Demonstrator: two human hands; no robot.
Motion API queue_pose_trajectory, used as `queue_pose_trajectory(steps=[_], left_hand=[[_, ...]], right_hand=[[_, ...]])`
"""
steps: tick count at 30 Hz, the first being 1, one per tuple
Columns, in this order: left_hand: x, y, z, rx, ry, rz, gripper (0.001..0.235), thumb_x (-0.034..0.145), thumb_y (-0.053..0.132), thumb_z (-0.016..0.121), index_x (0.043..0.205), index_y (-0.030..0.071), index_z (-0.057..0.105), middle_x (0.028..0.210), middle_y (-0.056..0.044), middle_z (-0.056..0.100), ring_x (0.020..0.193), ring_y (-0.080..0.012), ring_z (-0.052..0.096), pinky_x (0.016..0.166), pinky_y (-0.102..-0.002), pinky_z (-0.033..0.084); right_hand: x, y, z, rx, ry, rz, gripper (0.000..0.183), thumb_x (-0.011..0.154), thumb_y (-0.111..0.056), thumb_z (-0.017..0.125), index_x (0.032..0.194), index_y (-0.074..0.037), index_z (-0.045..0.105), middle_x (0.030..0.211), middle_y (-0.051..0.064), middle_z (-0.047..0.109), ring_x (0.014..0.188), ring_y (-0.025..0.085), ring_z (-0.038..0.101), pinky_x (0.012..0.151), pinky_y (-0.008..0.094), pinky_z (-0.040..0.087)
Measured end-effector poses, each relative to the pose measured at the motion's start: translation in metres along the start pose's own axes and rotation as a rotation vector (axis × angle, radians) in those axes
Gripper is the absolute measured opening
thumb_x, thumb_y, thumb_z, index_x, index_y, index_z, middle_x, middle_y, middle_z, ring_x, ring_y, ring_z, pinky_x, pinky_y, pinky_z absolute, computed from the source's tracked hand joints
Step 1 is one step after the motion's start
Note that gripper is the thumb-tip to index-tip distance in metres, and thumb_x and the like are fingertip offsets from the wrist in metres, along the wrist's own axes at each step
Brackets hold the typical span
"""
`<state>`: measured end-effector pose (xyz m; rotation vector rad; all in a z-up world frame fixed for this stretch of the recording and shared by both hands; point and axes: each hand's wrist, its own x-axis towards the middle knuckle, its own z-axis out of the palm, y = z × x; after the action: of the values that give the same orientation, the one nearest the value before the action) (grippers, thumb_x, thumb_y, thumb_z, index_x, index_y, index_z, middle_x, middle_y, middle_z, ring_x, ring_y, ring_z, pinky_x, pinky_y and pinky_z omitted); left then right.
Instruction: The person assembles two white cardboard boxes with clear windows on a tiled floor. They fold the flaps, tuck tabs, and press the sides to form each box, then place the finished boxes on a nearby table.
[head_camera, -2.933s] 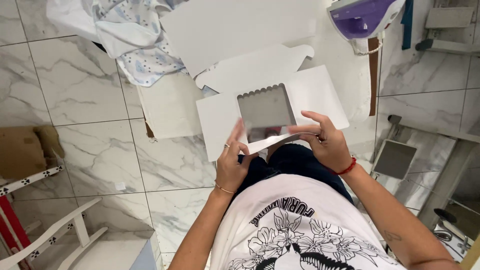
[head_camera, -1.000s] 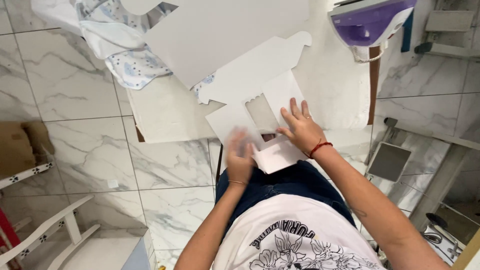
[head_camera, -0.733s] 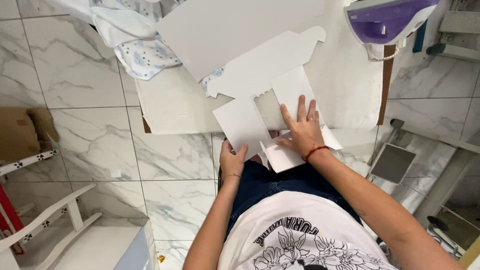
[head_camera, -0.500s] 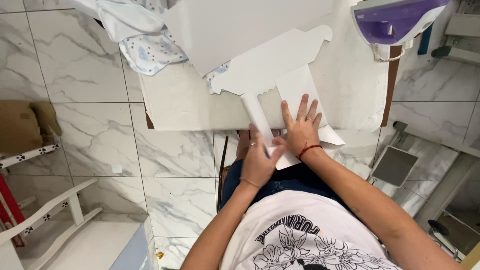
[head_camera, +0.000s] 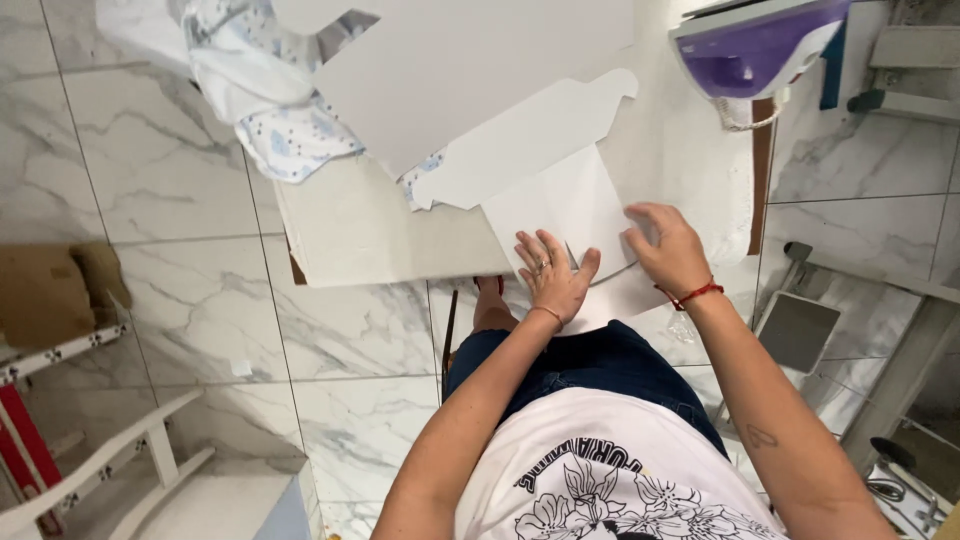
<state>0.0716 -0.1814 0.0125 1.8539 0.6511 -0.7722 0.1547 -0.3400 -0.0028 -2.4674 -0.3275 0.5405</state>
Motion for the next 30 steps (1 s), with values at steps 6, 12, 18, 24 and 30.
queue_pose_trajectory(steps=[6,12,18,24,30], left_hand=[[-0.043,0.028,-0.014,0.127,0.022,0.016,0.105,0.071,0.061,0.044,0.132,-0.003,-0.011,0.133,-0.034,-0.016,0.128,-0.0430,-0.008,0.104,-0.051,0.004],[-0.045,0.018,-0.029,-0.005,-0.277,-0.148,0.117,0.061,0.074,0.044,0.132,-0.003,-0.009,0.132,-0.039,0.001,0.121,-0.0487,0.024,0.101,-0.049,0.023],[-0.028,0.002,-0.027,0.007,-0.332,-0.146,0.116,0.061,0.073,0.046,0.133,-0.002,-0.005,0.131,-0.040,0.004,0.122,-0.0477,0.023,0.101,-0.050,0.021],[-0.095,0.069,-0.126,0.511,-0.199,0.066,0.073,0.073,0.059,0.046,0.129,0.013,0.034,0.121,-0.014,0.048,0.108,-0.0355,0.048,0.089,-0.047,0.039],[-0.121,0.105,-0.198,0.650,0.940,0.717,0.094,0.069,0.022,0.083,0.137,0.020,0.019,0.144,-0.021,0.006,0.134,-0.0406,-0.001,0.106,-0.065,0.000]], right_hand=[[0.023,-0.030,-0.029,0.013,-0.228,0.390,0.036,0.067,-0.048,0.065,0.089,-0.020,0.063,0.081,0.001,0.065,0.082,0.022,0.060,0.068,0.036,0.046],[0.043,-0.046,-0.033,-0.033,-0.428,0.487,0.064,0.059,-0.052,0.069,0.100,-0.004,0.061,0.099,0.015,0.062,0.098,0.028,0.057,0.080,0.037,0.046],[0.041,-0.044,-0.029,-0.213,-0.540,0.303,0.056,0.059,-0.050,0.067,0.086,-0.001,0.060,0.089,0.021,0.063,0.094,0.035,0.058,0.079,0.041,0.045],[0.024,-0.058,-0.080,-0.296,-0.346,0.220,0.034,0.065,-0.026,0.070,0.096,-0.020,0.056,0.081,0.006,0.064,0.086,0.029,0.062,0.071,0.038,0.049],[-0.022,-0.134,-0.204,-0.946,-0.151,-0.270,0.026,0.069,-0.009,0.055,0.080,-0.032,0.049,0.077,-0.019,0.060,0.073,0.007,0.061,0.073,0.027,0.041]])
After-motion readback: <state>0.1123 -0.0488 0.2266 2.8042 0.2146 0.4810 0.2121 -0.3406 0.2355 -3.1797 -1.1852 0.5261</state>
